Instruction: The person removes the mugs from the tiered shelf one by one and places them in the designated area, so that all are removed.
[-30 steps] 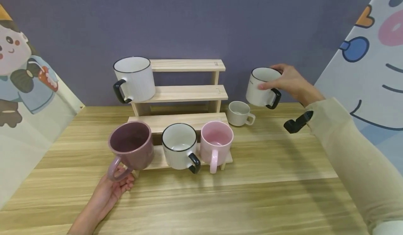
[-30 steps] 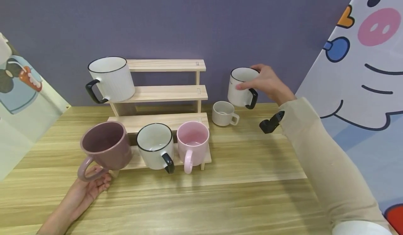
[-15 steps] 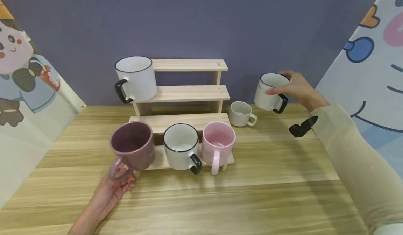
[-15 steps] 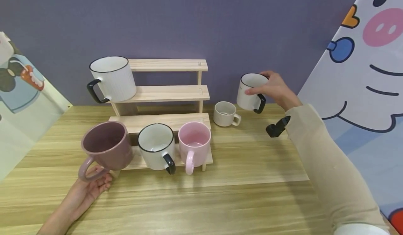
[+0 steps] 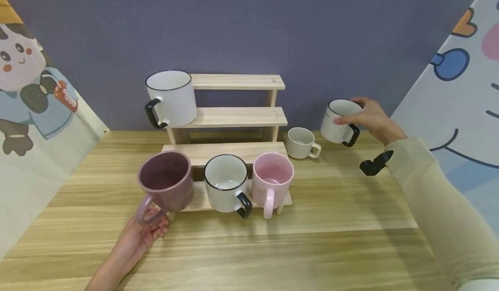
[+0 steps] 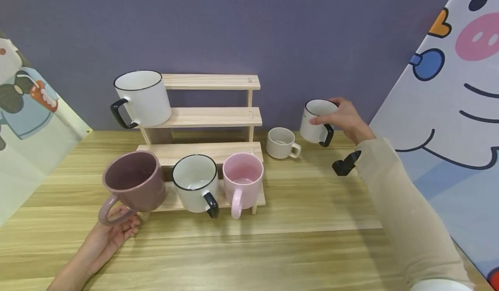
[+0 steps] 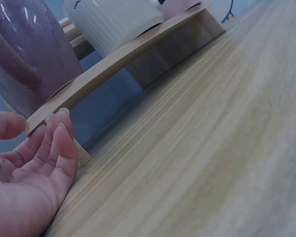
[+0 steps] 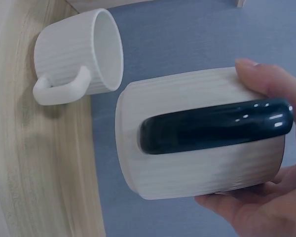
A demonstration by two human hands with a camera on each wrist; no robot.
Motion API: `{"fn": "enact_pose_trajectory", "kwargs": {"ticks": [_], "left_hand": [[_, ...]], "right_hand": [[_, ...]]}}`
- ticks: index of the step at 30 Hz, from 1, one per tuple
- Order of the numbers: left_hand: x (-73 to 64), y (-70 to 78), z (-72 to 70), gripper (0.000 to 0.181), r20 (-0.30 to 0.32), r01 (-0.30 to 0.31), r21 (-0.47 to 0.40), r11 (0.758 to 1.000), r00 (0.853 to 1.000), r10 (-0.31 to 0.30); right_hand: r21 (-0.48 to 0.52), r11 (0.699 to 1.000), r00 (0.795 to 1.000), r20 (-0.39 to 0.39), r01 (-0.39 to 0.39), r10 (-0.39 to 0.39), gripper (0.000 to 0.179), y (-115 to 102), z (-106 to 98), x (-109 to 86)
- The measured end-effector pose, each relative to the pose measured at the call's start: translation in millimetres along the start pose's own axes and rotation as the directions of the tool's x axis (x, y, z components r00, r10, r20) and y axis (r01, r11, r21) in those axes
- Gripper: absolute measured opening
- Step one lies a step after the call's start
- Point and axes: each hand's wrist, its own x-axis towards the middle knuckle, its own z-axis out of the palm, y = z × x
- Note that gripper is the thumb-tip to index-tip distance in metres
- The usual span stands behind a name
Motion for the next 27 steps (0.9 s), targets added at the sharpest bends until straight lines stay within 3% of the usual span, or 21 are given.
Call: {"fn": "enact_pose_trajectory", "kwargs": {"ticks": [8,19,27], "left_hand": [[2.2,2.5,1.6,0.043,0.021,-0.015,0.01,1.0,1.0,0.014],[0.4,4.2,3.4,0.041,-0.057,0.015,0.064,0.998,0.998,-0.012],[-2.3,2.7,6.6,0.039,-0.05,0.027,0.043,0.999,0.998,-0.025]], "right_hand": [[0.012,1.0,1.0,0.006,-0.001,0.001,0.108,12,3,4.6],[0.014,1.0,1.0,0.021,0.012,-0.012,0.108,36,12,11.2],[0.011,1.0,1.0,0.006,0.027,-0.027,0.102,51,22,13.7]]}}
